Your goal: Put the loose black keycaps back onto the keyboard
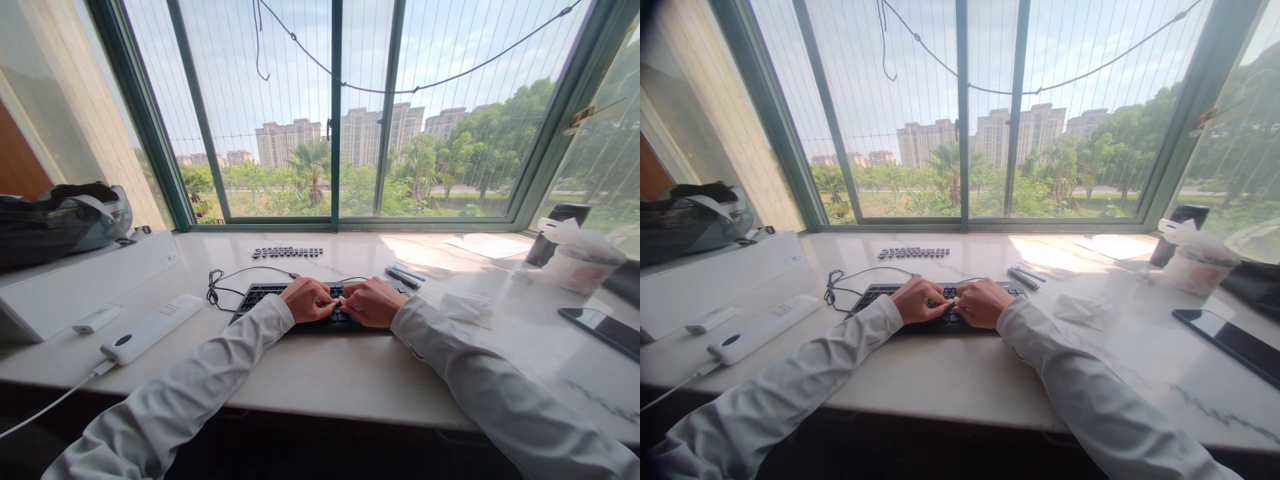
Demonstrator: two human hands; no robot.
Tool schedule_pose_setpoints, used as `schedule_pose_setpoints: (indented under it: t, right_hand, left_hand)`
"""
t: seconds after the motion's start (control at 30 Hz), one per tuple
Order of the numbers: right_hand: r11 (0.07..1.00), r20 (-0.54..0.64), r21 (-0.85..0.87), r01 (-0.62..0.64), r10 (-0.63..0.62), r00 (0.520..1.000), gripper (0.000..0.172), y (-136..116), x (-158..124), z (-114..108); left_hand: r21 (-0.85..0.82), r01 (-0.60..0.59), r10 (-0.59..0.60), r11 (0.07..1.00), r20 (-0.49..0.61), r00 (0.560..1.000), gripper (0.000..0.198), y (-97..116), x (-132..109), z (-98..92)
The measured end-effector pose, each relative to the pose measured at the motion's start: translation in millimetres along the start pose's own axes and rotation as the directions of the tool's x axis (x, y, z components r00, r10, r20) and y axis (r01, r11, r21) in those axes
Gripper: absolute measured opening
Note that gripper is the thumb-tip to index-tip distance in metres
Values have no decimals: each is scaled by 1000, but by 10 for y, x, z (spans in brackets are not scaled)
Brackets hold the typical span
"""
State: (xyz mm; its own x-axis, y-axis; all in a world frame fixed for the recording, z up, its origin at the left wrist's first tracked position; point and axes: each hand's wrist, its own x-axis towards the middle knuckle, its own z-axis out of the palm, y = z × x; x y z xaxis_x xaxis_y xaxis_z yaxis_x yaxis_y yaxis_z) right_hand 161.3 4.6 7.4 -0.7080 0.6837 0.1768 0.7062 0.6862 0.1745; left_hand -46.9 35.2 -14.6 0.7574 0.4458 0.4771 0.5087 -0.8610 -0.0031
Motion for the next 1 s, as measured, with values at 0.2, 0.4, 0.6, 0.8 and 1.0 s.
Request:
schedule_pose_setpoints:
  t: [0.2, 0.4, 0.6, 0.8, 1.0]
  right_hand:
    - [1000, -13, -1, -22, 22, 1000, 33, -59, 31, -36]
    - [999, -10, -7, -42, 42, 999, 31, -88, 62, -35]
    - [998, -3, -7, -62, 62, 998, 30, -110, 86, -42]
    - [997, -6, 53, -46, 47, 999, 35, -43, 63, -18]
    - [978, -72, 182, -98, 112, 991, 36, 128, 71, 160]
  left_hand:
    - [-34, 58, -58, 998, 17, 998, 45, 10, 20, 31]
    - [-70, 94, -91, 993, 41, 995, 49, 8, 47, 38]
    - [-85, 118, -114, 989, 54, 992, 49, 12, 54, 39]
    - [-102, 108, -104, 989, 41, 994, 49, -20, 42, 64]
    - [-8, 45, -45, 999, 12, 999, 46, -27, 24, 48]
